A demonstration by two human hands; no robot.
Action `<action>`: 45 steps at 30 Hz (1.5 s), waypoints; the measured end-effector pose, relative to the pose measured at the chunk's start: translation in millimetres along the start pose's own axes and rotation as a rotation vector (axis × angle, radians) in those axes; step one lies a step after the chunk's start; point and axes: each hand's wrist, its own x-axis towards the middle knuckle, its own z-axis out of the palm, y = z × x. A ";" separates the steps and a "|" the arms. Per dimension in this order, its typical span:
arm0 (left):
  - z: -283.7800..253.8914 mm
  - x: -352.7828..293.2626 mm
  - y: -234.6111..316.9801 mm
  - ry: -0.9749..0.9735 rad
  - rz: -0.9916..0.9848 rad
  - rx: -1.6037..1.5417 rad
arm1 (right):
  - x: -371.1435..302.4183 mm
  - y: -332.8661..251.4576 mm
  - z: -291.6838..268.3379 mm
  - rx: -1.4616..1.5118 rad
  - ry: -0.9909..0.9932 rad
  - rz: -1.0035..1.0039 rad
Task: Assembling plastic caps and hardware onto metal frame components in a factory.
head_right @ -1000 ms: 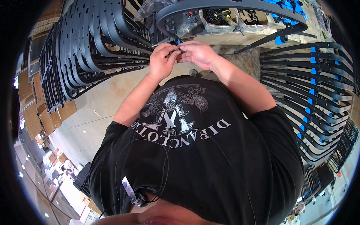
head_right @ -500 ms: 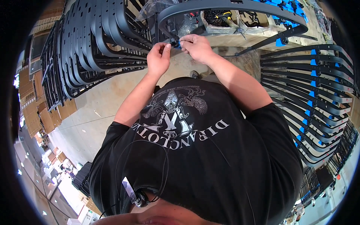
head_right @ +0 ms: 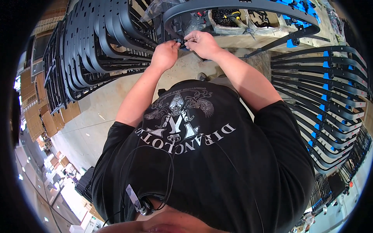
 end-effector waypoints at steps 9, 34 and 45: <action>-8.7 5.8 4.9 -0.102 0.020 0.102 | 1.9 -21.7 -5.8 0.008 -0.099 0.134; -7.3 7.9 1.8 -0.113 0.016 0.107 | 9.1 -15.4 20.1 -0.426 0.151 0.094; -5.2 8.4 3.5 -0.112 0.029 0.143 | -2.3 -11.1 32.7 -0.410 0.264 -0.007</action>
